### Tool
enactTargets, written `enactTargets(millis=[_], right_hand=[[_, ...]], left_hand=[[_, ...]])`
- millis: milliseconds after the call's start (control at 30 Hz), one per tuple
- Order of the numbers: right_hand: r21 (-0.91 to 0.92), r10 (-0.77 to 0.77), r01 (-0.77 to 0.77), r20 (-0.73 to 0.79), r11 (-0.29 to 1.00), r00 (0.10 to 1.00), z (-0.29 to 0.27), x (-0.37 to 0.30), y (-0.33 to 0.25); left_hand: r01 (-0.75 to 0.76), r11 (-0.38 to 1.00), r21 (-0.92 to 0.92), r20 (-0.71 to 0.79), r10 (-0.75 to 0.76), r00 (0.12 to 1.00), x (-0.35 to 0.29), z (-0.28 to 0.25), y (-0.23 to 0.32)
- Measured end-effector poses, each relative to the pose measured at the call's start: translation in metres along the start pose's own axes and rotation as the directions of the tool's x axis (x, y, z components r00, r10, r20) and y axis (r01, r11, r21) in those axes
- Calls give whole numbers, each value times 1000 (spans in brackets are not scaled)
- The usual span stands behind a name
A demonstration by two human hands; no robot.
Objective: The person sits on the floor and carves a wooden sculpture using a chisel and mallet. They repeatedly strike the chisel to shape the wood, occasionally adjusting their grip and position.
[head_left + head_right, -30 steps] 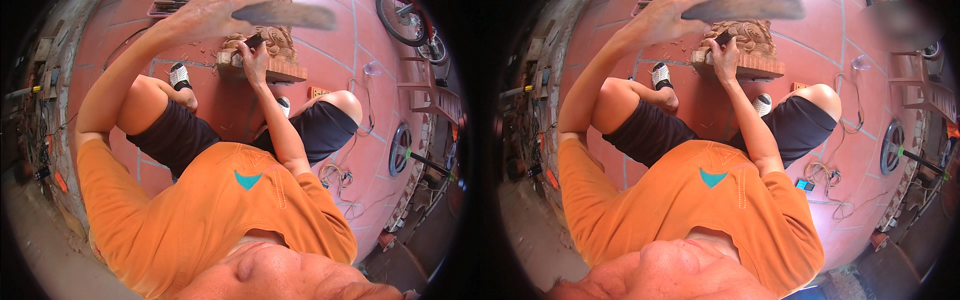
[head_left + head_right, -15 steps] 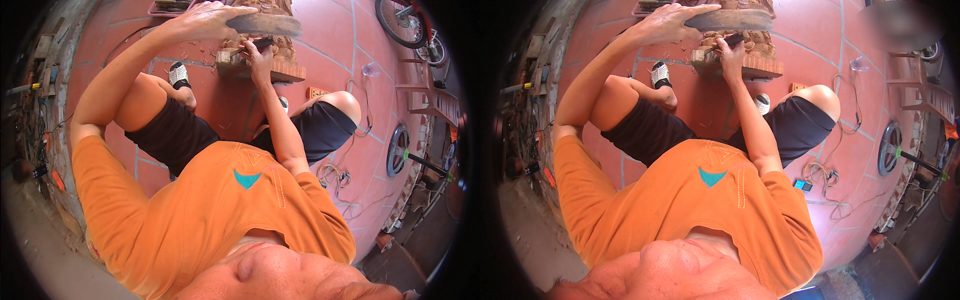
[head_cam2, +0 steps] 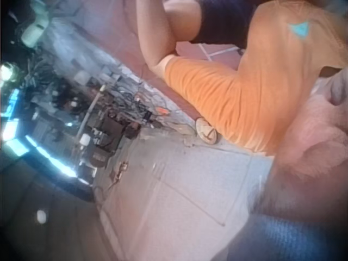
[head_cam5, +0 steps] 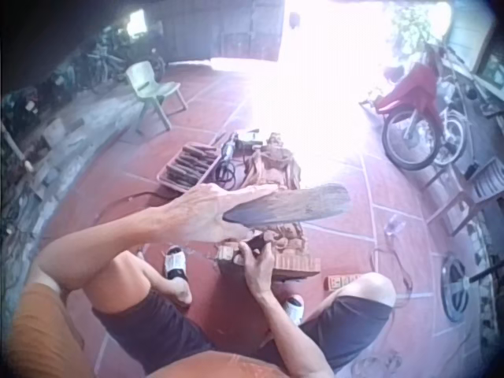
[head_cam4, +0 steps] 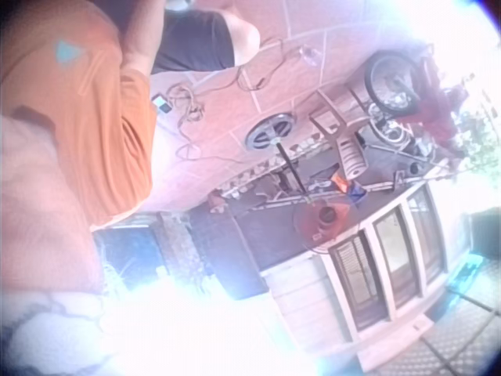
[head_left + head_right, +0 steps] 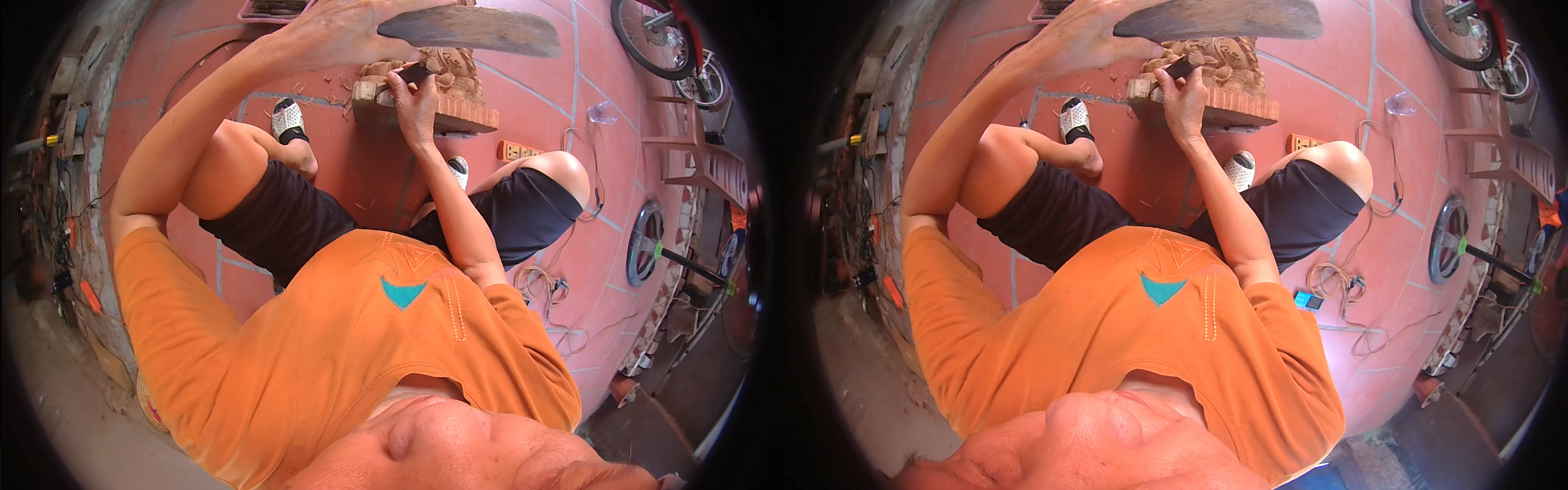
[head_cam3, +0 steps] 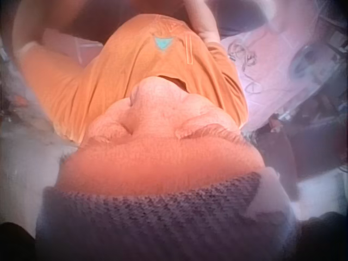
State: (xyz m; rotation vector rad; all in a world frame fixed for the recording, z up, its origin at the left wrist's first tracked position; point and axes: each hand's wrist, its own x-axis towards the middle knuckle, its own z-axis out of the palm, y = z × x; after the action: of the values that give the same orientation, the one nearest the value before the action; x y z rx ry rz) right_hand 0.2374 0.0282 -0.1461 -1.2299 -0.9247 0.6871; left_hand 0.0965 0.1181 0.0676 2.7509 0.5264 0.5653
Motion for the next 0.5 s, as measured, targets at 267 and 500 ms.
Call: enactTargets(millis=[267, 500], right_hand=[[30, -20, 19, 11, 999, 1000, 0, 2, -2], [-105, 28, -26, 23, 994, 999, -5, 0, 8]], left_hand=[[59, 975, 216, 195, -102, 976, -19, 28, -12], [177, 924, -338, 105, -150, 983, 10, -32, 42]])
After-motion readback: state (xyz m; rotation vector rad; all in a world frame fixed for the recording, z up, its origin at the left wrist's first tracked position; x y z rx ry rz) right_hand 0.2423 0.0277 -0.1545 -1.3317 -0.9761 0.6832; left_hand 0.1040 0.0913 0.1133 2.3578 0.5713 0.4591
